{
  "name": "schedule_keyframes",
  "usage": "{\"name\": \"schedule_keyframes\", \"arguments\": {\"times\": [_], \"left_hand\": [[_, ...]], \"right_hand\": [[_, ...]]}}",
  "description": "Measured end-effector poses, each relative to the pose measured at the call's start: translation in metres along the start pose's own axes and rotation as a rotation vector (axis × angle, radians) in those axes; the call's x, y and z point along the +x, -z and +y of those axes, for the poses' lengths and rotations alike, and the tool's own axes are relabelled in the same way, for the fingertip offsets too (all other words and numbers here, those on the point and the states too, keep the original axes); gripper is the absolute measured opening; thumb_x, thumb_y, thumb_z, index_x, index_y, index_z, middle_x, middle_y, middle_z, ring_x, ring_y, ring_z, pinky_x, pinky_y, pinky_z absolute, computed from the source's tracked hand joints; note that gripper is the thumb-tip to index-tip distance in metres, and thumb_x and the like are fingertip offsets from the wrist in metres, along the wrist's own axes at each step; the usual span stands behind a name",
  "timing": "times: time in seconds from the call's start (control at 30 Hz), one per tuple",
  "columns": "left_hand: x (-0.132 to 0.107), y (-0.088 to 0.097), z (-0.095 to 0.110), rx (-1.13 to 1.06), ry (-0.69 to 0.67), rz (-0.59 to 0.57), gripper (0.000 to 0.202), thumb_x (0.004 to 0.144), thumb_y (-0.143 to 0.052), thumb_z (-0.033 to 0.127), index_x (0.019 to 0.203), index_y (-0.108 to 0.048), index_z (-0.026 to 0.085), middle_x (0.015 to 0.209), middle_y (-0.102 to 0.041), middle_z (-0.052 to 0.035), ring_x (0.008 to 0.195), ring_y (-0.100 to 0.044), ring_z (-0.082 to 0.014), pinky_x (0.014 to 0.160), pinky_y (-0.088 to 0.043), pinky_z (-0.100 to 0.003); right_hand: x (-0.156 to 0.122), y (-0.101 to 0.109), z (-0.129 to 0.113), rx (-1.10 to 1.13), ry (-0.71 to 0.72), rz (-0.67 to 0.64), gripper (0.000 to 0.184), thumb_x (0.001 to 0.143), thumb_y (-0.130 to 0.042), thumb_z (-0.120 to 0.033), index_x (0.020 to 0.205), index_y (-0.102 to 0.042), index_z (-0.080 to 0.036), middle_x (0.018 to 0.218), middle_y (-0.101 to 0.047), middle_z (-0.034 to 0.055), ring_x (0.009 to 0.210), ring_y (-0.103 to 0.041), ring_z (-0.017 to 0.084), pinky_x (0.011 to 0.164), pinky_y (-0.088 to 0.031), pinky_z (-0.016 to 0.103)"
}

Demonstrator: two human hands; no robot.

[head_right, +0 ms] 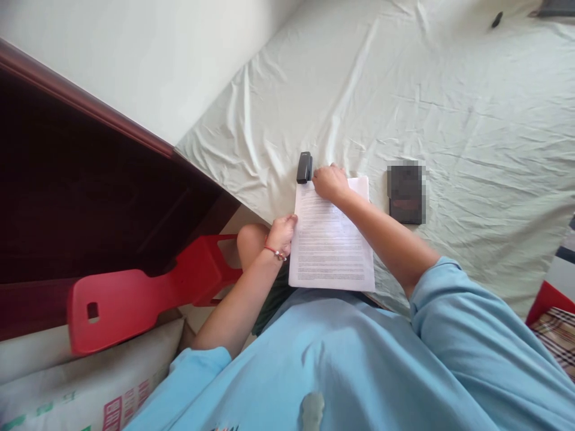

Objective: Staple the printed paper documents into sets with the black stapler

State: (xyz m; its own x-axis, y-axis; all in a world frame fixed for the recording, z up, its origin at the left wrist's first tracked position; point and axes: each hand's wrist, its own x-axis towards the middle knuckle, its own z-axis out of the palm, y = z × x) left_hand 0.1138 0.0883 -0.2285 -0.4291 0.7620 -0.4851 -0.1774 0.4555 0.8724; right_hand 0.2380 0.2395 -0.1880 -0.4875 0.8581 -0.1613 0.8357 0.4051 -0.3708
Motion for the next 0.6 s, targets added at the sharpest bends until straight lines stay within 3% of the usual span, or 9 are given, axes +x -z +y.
{"name": "schedule_keyframes", "arguments": {"times": [0.1, 0.2, 0.3, 0.4, 0.6], "left_hand": [[0.002, 0.000, -0.003, 0.011, -0.036, -0.005, 0.021, 0.083, -0.058, 0.024, 0.064, -0.062, 0.017, 0.056, -0.058, -0.0001, 0.061, -0.057, -0.0166, 0.060, -0.041, -0.027], [0.002, 0.002, -0.005, -0.015, -0.050, -0.039, 0.022, 0.082, -0.059, 0.026, 0.062, -0.061, 0.017, 0.056, -0.056, 0.0001, 0.058, -0.054, -0.0158, 0.058, -0.040, -0.027], [0.003, 0.003, -0.007, -0.030, -0.041, -0.066, 0.023, 0.082, -0.060, 0.027, 0.061, -0.060, 0.018, 0.055, -0.055, -0.0003, 0.056, -0.053, -0.0158, 0.057, -0.041, -0.027], [0.005, 0.004, -0.010, 0.004, -0.065, -0.063, 0.024, 0.082, -0.062, 0.029, 0.061, -0.060, 0.018, 0.057, -0.056, -0.0004, 0.059, -0.054, -0.0160, 0.059, -0.043, -0.027], [0.008, 0.005, -0.012, 0.031, -0.072, -0.040, 0.024, 0.082, -0.063, 0.032, 0.064, -0.061, 0.017, 0.059, -0.056, -0.0003, 0.065, -0.056, -0.0173, 0.063, -0.045, -0.028]], "right_hand": [[-0.011, -0.002, 0.000, 0.050, 0.077, 0.174, 0.040, 0.100, -0.039, -0.024, 0.124, -0.070, -0.018, 0.126, -0.069, 0.0140, 0.125, -0.050, 0.035, 0.097, -0.040, 0.047], [-0.019, -0.004, 0.001, 0.110, 0.253, 0.293, 0.048, 0.098, -0.036, -0.014, 0.136, -0.064, -0.022, 0.142, -0.063, 0.0093, 0.134, -0.047, 0.030, 0.108, -0.036, 0.049], [-0.020, -0.006, 0.001, 0.123, 0.399, 0.281, 0.053, 0.095, -0.036, -0.006, 0.132, -0.067, -0.027, 0.145, -0.062, 0.0034, 0.143, -0.043, 0.026, 0.121, -0.022, 0.052], [-0.020, -0.010, -0.001, 0.094, 0.416, 0.240, 0.054, 0.091, -0.038, -0.002, 0.125, -0.071, -0.028, 0.138, -0.066, 0.0020, 0.146, -0.041, 0.024, 0.126, -0.010, 0.055], [-0.025, -0.016, -0.008, 0.074, 0.394, 0.245, 0.053, 0.094, -0.034, -0.004, 0.127, -0.071, -0.024, 0.139, -0.066, 0.0041, 0.137, -0.049, 0.022, 0.127, -0.007, 0.054]]}}
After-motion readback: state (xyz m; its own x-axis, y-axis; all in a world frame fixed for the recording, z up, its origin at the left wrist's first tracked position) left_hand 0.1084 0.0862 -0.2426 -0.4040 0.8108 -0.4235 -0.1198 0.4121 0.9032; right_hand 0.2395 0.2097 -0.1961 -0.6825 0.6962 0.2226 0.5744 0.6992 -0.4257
